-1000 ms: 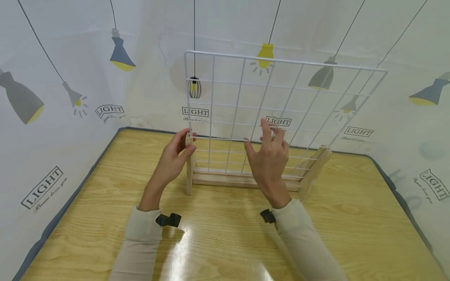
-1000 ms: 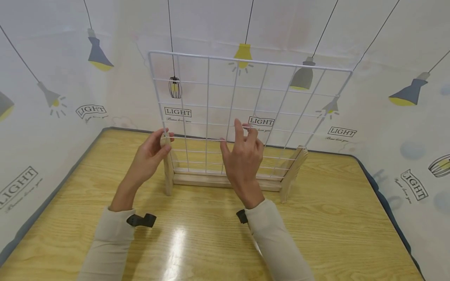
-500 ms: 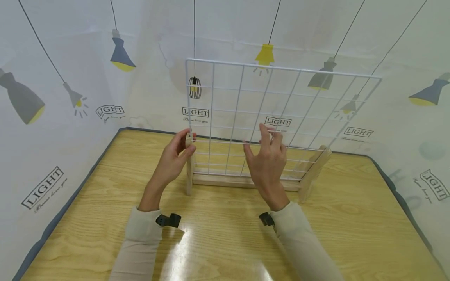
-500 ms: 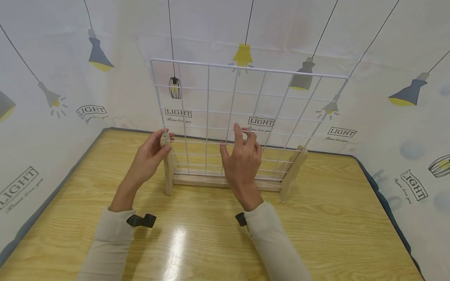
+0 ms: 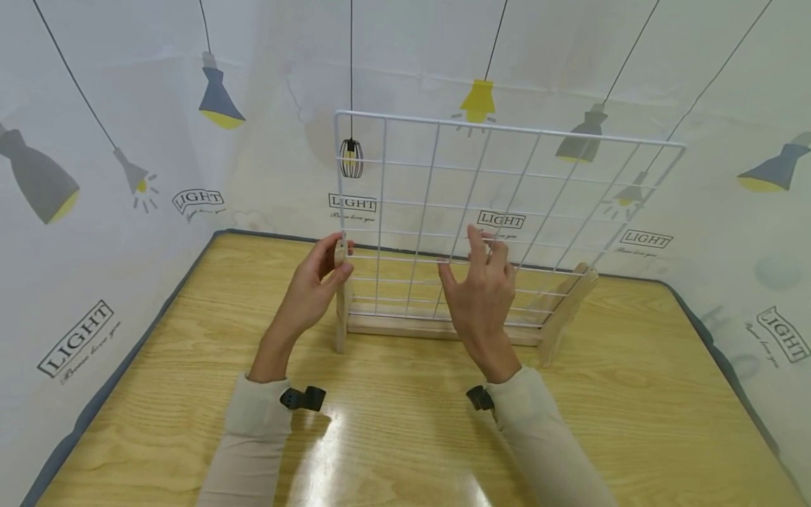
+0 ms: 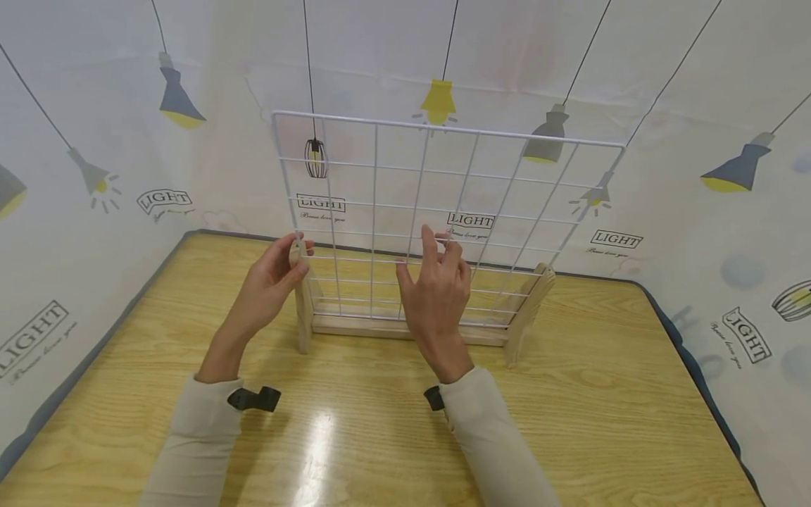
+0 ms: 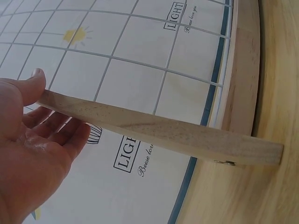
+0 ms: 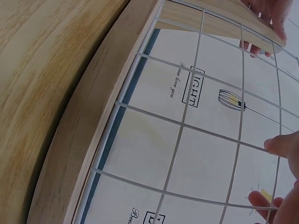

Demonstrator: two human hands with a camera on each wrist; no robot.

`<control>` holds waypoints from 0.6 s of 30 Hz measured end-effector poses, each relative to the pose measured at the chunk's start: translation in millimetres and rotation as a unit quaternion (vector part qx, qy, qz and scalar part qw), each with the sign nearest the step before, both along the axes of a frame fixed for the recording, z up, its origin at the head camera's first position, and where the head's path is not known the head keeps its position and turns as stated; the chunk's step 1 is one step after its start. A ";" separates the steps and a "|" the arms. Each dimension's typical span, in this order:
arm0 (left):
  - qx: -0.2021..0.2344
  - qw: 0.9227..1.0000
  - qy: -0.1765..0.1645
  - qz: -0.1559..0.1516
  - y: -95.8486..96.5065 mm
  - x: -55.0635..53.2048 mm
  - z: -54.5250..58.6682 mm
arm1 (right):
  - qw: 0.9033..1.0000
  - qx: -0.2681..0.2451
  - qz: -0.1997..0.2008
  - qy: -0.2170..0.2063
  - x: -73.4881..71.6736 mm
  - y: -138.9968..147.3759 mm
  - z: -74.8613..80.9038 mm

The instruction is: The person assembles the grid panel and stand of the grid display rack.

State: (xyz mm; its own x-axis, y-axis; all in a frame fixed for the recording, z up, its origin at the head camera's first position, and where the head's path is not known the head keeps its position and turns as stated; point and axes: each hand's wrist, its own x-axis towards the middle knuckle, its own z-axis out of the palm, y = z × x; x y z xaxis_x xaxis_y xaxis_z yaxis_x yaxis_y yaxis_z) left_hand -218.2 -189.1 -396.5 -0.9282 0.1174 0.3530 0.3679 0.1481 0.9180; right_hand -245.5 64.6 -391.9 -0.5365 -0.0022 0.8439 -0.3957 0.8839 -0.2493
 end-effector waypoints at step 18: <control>-0.079 0.997 -0.003 0.005 -19.8 4.3 -10.3 | 0.997 0.063 0.049 -0.023 15.1 35.3 7.7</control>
State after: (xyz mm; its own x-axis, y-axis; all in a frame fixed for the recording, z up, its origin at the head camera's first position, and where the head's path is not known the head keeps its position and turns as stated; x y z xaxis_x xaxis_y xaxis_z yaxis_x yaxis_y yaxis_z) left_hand -213.9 -208.9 -406.8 -0.9314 0.1616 0.3261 0.3609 0.2950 0.8847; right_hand -230.3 99.9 -384.1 -0.5674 -0.1609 0.8076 -0.4724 0.8669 -0.1591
